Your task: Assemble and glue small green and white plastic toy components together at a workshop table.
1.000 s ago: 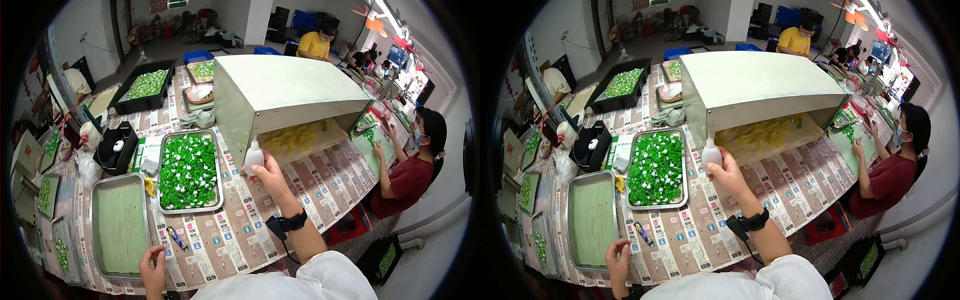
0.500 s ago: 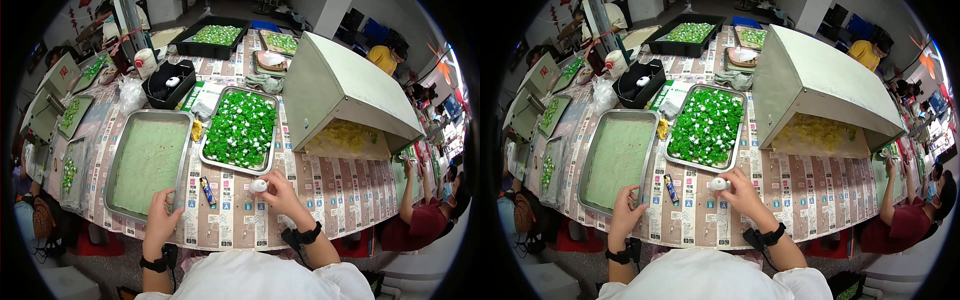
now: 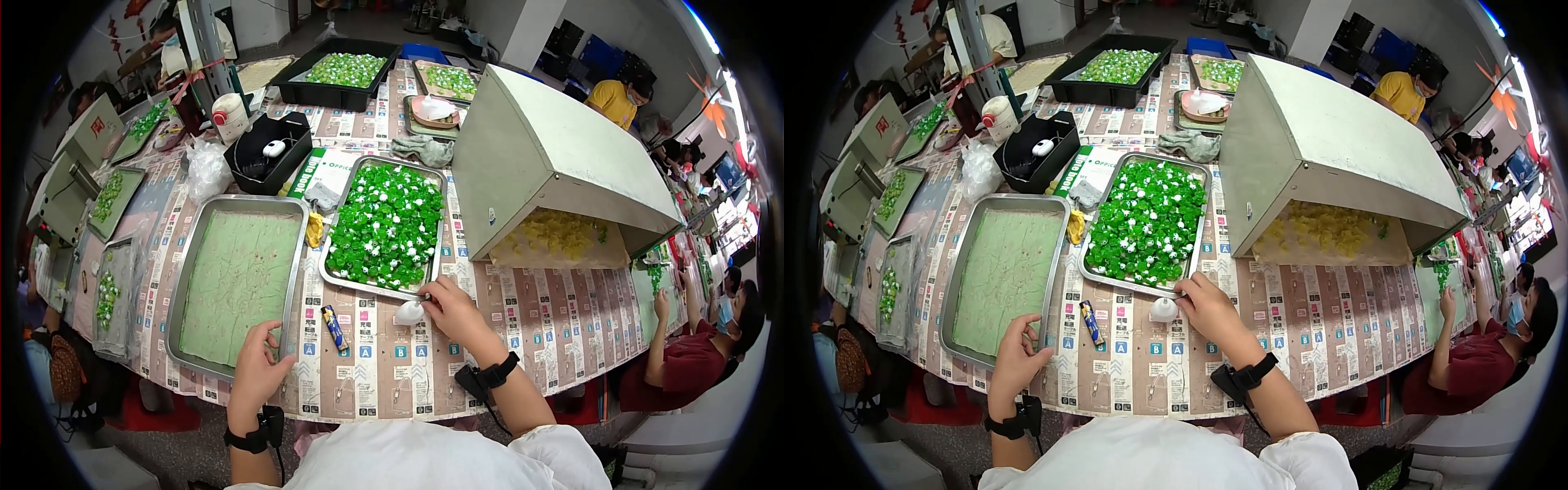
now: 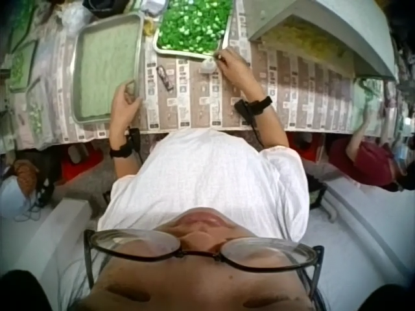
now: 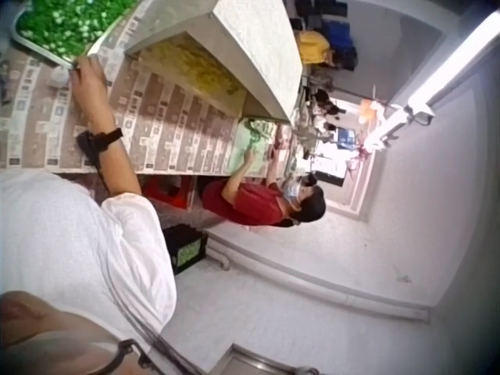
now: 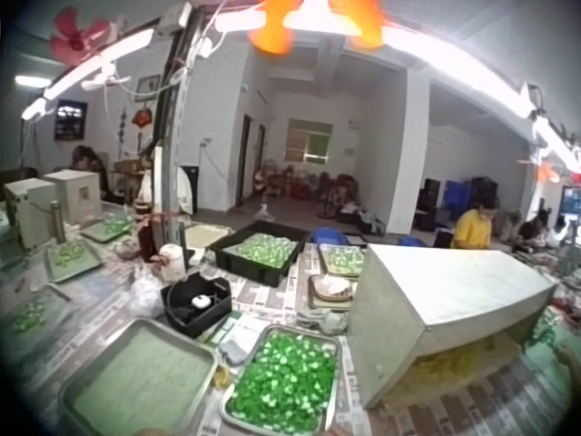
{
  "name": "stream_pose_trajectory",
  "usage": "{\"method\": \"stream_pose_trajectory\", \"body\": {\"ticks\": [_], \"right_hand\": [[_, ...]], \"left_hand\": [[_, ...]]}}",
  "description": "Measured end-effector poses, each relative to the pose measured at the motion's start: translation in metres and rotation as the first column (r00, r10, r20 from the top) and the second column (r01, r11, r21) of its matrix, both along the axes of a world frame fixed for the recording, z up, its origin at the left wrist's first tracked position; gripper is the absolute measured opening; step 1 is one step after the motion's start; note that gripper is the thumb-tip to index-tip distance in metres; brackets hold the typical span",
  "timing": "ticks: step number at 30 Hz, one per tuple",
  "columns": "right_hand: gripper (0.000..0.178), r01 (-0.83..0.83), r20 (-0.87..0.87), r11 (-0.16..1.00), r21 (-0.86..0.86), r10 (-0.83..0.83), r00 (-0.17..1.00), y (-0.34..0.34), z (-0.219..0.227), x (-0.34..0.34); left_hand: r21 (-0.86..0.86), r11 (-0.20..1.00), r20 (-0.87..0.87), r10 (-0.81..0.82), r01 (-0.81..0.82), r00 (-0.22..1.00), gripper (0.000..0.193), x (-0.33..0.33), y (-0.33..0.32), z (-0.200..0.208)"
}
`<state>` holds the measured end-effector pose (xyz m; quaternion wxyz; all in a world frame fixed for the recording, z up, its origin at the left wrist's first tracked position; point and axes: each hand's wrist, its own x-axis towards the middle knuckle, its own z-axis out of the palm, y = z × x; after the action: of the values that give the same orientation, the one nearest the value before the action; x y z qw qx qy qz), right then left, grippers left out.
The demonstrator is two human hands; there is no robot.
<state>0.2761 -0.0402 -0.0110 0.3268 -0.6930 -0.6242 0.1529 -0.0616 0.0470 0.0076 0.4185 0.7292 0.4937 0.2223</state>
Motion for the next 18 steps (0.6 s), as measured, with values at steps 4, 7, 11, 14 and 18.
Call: {"method": "stream_pose_trajectory", "body": {"ticks": [4,7,11,14,18], "right_hand": [[0.016,-0.028,0.116,0.999,0.018,0.025,0.993,0.005,-0.002,0.009],[0.014,-0.008,0.126,1.000,-0.004,0.009,0.992,0.006,0.000,0.016],[0.020,0.009,0.204,1.000,-0.024,-0.004,0.979,0.003,0.004,0.028],[0.031,0.011,0.200,1.000,-0.021,-0.007,0.980,-0.007,0.022,0.020],[0.047,-0.140,0.057,0.990,-0.014,0.140,0.988,-0.012,0.030,-0.001]], "left_hand": [[0.030,1.000,-0.016,0.006,-0.005,1.000,0.054,0.000,-0.005,0.001],[0.057,0.998,-0.009,0.004,-0.004,1.000,0.054,-0.001,-0.008,-0.001],[0.115,0.993,-0.009,0.029,-0.028,1.000,0.053,0.006,-0.009,0.002],[0.121,0.992,0.027,0.042,-0.045,0.999,0.051,0.011,-0.010,0.006],[0.061,0.998,0.141,0.016,-0.025,0.990,0.044,0.026,-0.009,0.018]]}}
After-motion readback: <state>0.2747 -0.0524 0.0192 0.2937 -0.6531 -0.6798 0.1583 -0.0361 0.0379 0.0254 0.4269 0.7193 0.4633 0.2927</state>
